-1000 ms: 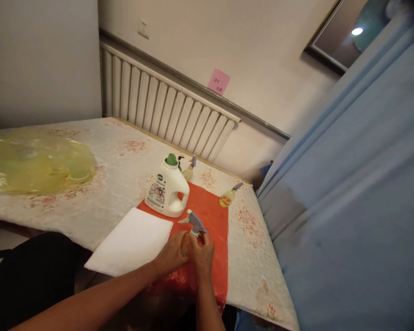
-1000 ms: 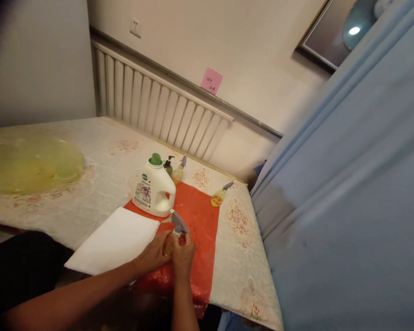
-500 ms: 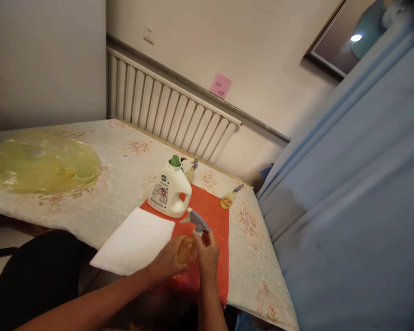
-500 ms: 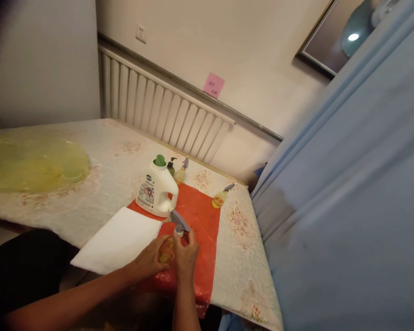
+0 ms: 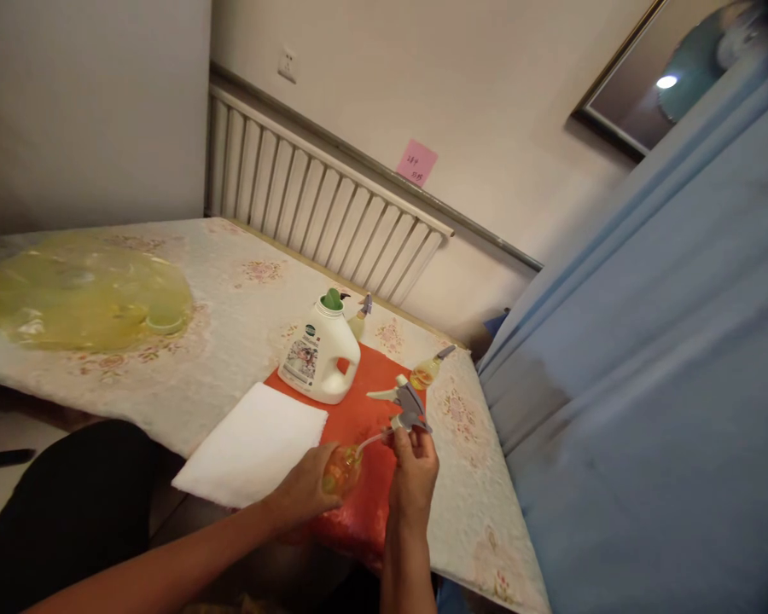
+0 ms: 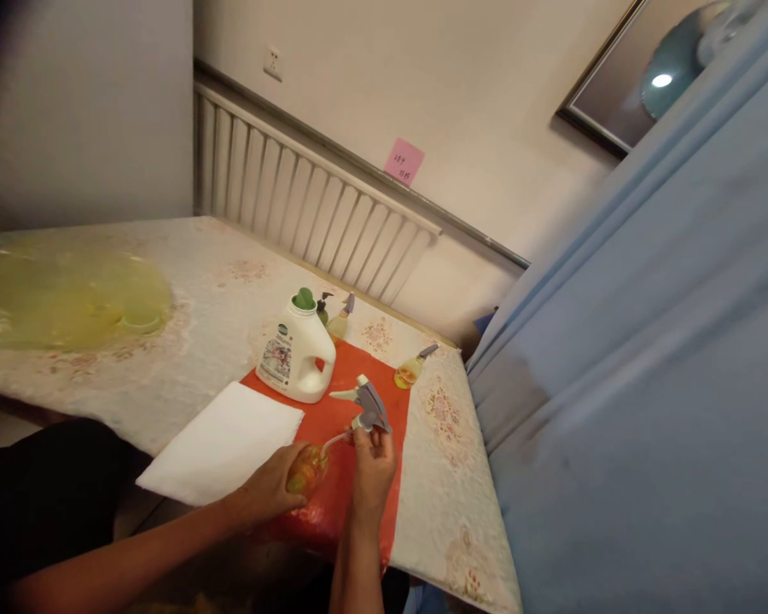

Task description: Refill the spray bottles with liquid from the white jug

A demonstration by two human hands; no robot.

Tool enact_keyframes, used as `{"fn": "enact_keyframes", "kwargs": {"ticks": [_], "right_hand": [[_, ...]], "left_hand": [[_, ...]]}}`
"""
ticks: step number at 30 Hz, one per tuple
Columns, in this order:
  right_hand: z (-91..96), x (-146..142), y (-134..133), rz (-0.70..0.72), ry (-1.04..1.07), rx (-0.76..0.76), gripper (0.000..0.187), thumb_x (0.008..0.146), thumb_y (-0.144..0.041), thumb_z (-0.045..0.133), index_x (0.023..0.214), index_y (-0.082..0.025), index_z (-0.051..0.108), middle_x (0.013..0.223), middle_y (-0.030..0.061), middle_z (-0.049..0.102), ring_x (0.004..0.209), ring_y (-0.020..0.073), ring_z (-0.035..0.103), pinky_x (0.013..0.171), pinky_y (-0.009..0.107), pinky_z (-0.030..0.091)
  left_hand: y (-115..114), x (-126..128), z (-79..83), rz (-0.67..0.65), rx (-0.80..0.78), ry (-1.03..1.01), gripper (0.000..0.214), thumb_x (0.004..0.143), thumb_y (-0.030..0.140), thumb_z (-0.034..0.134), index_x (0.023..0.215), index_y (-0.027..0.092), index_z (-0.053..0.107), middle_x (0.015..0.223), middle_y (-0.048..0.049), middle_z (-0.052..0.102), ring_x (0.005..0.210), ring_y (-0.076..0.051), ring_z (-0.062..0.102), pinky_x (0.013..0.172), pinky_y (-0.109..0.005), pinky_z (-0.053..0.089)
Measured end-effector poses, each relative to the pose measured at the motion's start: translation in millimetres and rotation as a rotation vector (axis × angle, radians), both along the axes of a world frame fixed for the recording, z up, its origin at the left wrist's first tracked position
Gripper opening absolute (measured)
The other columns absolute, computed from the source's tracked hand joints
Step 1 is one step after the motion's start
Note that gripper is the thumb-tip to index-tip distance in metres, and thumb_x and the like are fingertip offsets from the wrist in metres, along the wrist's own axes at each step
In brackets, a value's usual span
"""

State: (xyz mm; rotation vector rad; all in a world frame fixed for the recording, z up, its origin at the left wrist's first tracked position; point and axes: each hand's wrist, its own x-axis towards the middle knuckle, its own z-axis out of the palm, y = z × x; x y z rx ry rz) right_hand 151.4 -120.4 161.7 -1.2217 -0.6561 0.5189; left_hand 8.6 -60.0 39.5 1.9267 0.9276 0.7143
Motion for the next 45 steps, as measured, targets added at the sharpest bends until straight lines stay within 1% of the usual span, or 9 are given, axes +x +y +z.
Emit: {"fn": "enact_keyframes", "kwargs": {"ticks": [4,7,14,17,21,27,32,38,45], "right_hand": [[8.8,6.8,-0.3,-0.075,0.119,0.094,0.042,0.073,-0.042,0.075,0.104,-0.016,0.063,0.092,0.0048,0.072,0.073,0.0155,0.069,0.064,0.027,0.056],[10.6,16.3,0.7,-0.095,0.243,0.156,0.04,0.072,-0.041,0.076,0.101,-0.019,0.062,0.096,0.0043,0.073,0.076,0.0158,0.07,0.063,0.026,0.057],[3.3,42.8,1.6,-0.136,0.333,0.234,0.022,0.077,-0.036,0.073,0.093,-0.023,0.065,0.09,0.0024,0.074,0.087,0.0161,0.073,0.073,0.028,0.059],[-6.5,51.1,4.0,-0.183,0.369,0.219,0.021,0.076,-0.037,0.073,0.092,-0.024,0.065,0.087,0.0006,0.073,0.083,0.0152,0.073,0.072,0.028,0.059],[-31.8,57.7,12.2,-0.207,0.365,0.093,0.028,0.071,-0.042,0.074,0.088,-0.023,0.063,0.08,-0.0012,0.072,0.073,0.0142,0.072,0.064,0.025,0.057],[-76.1,47.6,25.6,-0.104,0.278,-0.172,0.039,0.06,-0.048,0.078,0.078,-0.02,0.06,0.066,-0.0007,0.07,0.059,0.0177,0.07,0.05,0.025,0.053],[-99.1,26.6,33.3,0.016,0.23,-0.297,0.036,0.064,-0.048,0.077,0.076,-0.018,0.061,0.061,0.0,0.068,0.053,0.0159,0.066,0.049,0.026,0.054],[-110.1,16.5,47.8,0.087,0.132,-0.425,0.034,0.065,-0.048,0.074,0.07,-0.017,0.059,0.056,0.0015,0.066,0.049,0.0158,0.064,0.044,0.024,0.05],[-102.2,21.7,47.4,0.12,-0.132,-0.552,0.026,0.066,-0.042,0.068,0.057,-0.02,0.058,0.043,-0.0018,0.057,0.035,0.0139,0.05,0.038,0.024,0.036]], "left_hand": [[-0.5,-2.5,-4.1,0.008,0.002,0.017,0.078,0.056,0.021,0.073,0.13,0.018,0.048,0.127,-0.0133,0.06,0.119,-0.035,0.056,0.104,-0.043,0.044],[-0.2,-4.8,-3.1,0.001,-0.006,0.031,0.082,0.055,0.022,0.073,0.132,0.019,0.046,0.128,-0.0135,0.059,0.121,-0.034,0.055,0.106,-0.044,0.043],[0.0,-14.2,0.5,0.028,-0.018,0.026,0.083,0.054,0.02,0.07,0.133,0.021,0.046,0.131,-0.0121,0.058,0.125,-0.034,0.053,0.109,-0.046,0.041],[0.1,-20.7,-0.4,0.039,-0.009,0.008,0.084,0.053,0.02,0.07,0.134,0.021,0.047,0.133,-0.0121,0.058,0.126,-0.035,0.052,0.111,-0.047,0.04],[0.4,-32.6,-1.1,0.042,-0.019,-0.002,0.084,0.055,0.022,0.07,0.135,0.017,0.046,0.134,-0.0143,0.058,0.126,-0.034,0.053,0.11,-0.046,0.04],[2.9,-52.9,-5.8,0.114,-0.001,0.009,0.082,0.06,0.029,0.073,0.137,0.022,0.044,0.135,-0.0111,0.057,0.127,-0.033,0.053,0.11,-0.045,0.04],[5.0,-64.1,-4.1,0.143,0.014,0.003,0.08,0.062,0.031,0.074,0.136,0.02,0.045,0.135,-0.0106,0.058,0.126,-0.033,0.053,0.111,-0.043,0.041],[4.6,-69.0,-4.9,0.171,0.006,0.009,0.081,0.062,0.03,0.074,0.136,0.019,0.044,0.137,-0.0117,0.056,0.128,-0.031,0.052,0.112,-0.042,0.039],[5.0,-67.7,-12.5,0.186,0.006,-0.015,0.083,0.062,0.034,0.075,0.138,0.022,0.043,0.137,-0.0109,0.057,0.127,-0.033,0.053,0.111,-0.044,0.04]]}}
